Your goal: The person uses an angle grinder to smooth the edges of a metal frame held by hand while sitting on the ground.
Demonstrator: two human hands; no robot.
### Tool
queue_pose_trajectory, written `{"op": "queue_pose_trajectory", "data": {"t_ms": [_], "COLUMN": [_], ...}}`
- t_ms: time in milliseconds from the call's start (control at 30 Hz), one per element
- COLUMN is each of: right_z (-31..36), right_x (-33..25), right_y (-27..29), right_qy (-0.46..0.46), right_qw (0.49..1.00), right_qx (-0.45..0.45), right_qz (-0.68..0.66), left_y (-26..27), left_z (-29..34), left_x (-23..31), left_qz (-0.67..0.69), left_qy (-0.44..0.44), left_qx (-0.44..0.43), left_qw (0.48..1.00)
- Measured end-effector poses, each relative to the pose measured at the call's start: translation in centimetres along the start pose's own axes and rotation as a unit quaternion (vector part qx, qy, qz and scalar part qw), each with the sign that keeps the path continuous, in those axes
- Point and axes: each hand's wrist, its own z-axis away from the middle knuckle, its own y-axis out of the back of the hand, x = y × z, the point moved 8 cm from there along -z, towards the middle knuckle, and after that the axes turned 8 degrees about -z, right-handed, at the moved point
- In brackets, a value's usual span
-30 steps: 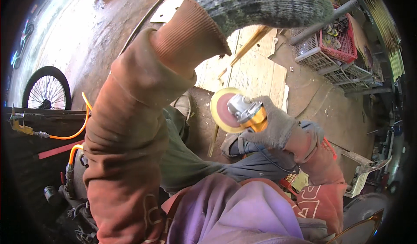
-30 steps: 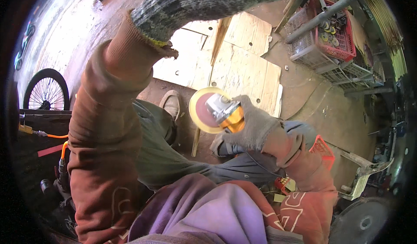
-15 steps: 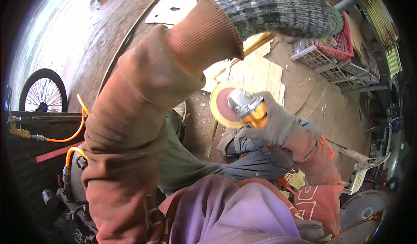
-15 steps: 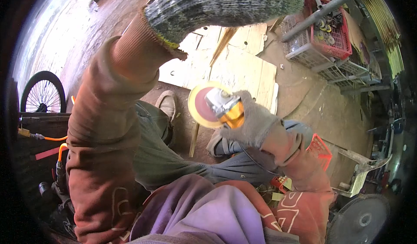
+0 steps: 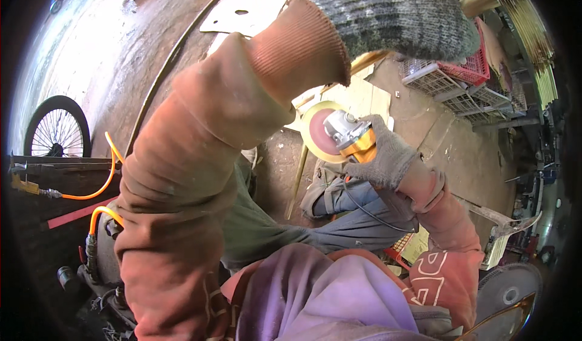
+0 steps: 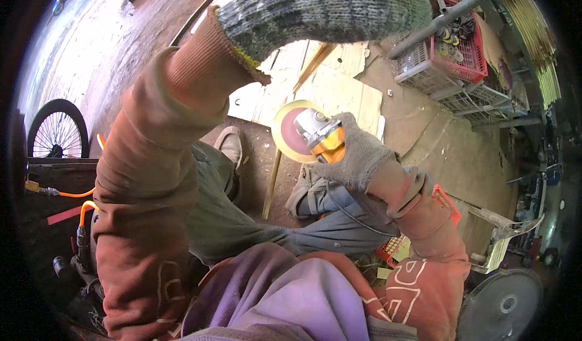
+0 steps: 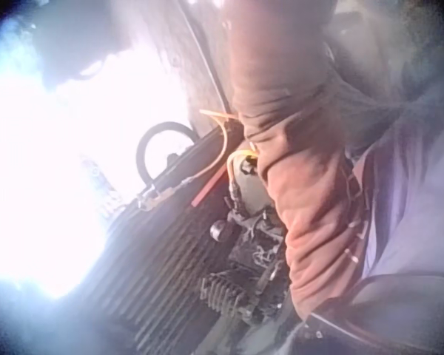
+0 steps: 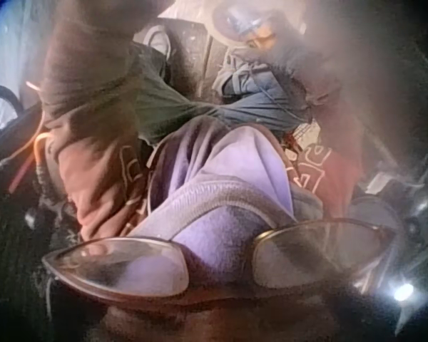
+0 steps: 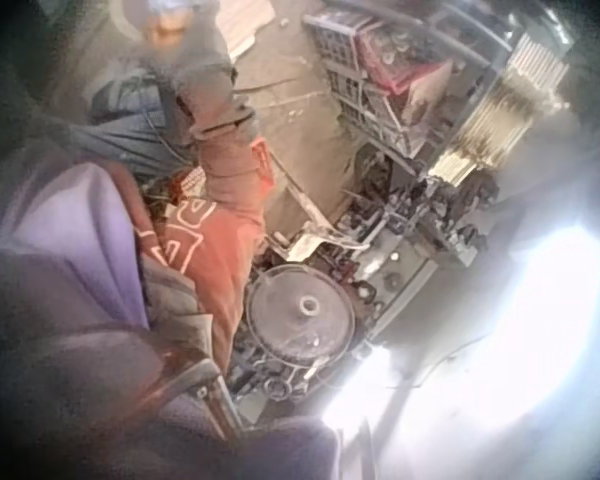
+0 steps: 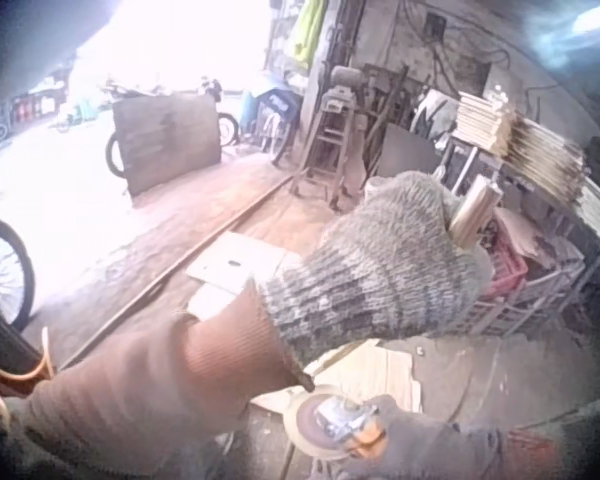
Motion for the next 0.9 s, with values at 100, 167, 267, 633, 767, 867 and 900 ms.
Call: {"op": "queue_pose_trajectory", "data": {"t_ms": [100,167,267,633,767,867,900], "right_z": [0.7,0.9,-0.1,0.0,1.0,1.6,1.5], "right_x": [-0.5,-0.9,-1.5,-1.7,-1.6,-2.1,-1.5], "right_y": [-1.3,-1.7,-1.1,-0.3,-0.1,-0.4,0.0], "right_qy": [-0.012,-0.016,-0.014,-0.001,-0.070,-0.047,-0.088], "right_qw": [0.997,0.994,0.998,0.998,0.994,0.988,0.988], "right_qx": [-0.073,-0.094,-0.058,-0.033,-0.070,-0.106,-0.092], "right_qz": [0.029,0.057,0.021,0.060,0.056,0.106,0.084], "left_y": [-0.1,-0.3,-0.6,-0.9,-1.1,-1.7,-1.8], "left_z": [0.1,0.1,0.7,-0.4,-0.3,-0.6,-0.7], "left_x": [0.0,0.1,0.7,0.7,1.1,1.1,1.2], "left_qz": [-0.009,-0.010,-0.018,-0.014,-0.019,-0.018,-0.016], "left_qy": [-0.045,-0.067,-0.109,-0.084,-0.102,-0.108,-0.112], "left_qx": [0.026,0.037,0.062,0.012,0.027,0.027,0.029], "left_qw": [0.999,0.997,0.992,0.996,0.994,0.994,0.993]}}
